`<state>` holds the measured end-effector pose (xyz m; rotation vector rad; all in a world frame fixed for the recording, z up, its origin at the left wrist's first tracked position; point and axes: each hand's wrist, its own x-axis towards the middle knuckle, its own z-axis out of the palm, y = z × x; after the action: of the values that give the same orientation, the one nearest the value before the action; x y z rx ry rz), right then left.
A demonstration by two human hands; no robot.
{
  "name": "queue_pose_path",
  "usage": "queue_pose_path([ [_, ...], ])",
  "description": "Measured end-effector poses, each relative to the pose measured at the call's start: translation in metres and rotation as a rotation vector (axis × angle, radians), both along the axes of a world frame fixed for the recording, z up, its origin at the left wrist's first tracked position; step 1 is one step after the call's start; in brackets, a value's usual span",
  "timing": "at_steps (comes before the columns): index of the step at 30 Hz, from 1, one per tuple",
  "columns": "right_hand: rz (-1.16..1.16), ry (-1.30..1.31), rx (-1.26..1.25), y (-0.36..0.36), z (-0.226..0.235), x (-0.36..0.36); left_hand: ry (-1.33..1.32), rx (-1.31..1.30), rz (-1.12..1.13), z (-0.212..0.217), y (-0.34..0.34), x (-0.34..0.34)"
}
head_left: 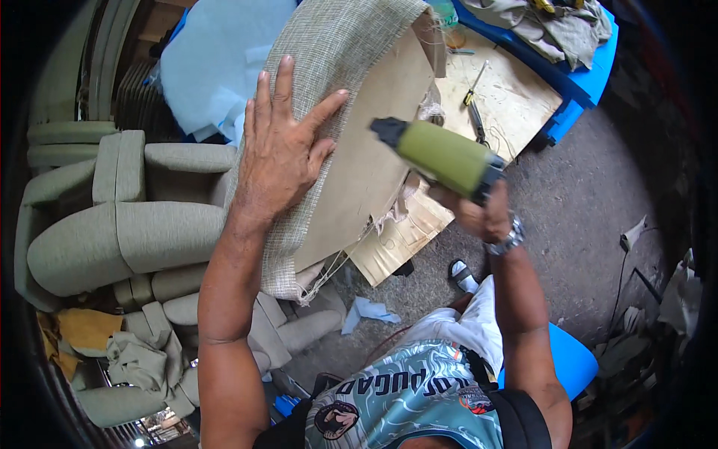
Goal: Attaching and securing upholstery fabric to furniture parts using a pneumatic stapler and scissors.
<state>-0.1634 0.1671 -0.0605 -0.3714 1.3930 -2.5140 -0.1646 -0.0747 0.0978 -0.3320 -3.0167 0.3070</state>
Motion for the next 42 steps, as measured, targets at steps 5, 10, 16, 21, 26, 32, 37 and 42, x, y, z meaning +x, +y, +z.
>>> queue_pose_path([
  [5,0.002,0.381,0.365,-0.025,0.029,-0.013,-0.006,0.009,0.01,0.002,0.003,0.003],
  [10,0.012,0.477,0.392,-0.038,0.019,-0.018,0.005,-0.022,0.03,0.006,0.003,0.004],
  [16,0.016,0.466,0.386,-0.042,0.02,-0.008,-0.013,0.007,0.041,0.01,0.005,0.012],
  [21,0.067,0.43,0.431,-0.036,0.014,0.004,-0.018,0.022,0.033,0.011,0.012,0.011],
  [26,0.124,0.413,0.507,-0.001,0.003,0.008,-0.051,0.021,0.044,0.012,0.018,0.008],
  [32,-0.034,-0.016,0.953,0.081,-0.101,-0.01,0.001,-0.031,0.065,0.021,0.014,0.014],
  [37,-0.244,0.452,1.494,0.133,-0.238,-0.128,0.019,-0.084,0.03,0.009,0.019,0.005],
  [42,-0.038,0.54,1.734,0.14,-0.345,-0.238,-0.014,0.07,0.136,0.0,0.014,0.013],
])
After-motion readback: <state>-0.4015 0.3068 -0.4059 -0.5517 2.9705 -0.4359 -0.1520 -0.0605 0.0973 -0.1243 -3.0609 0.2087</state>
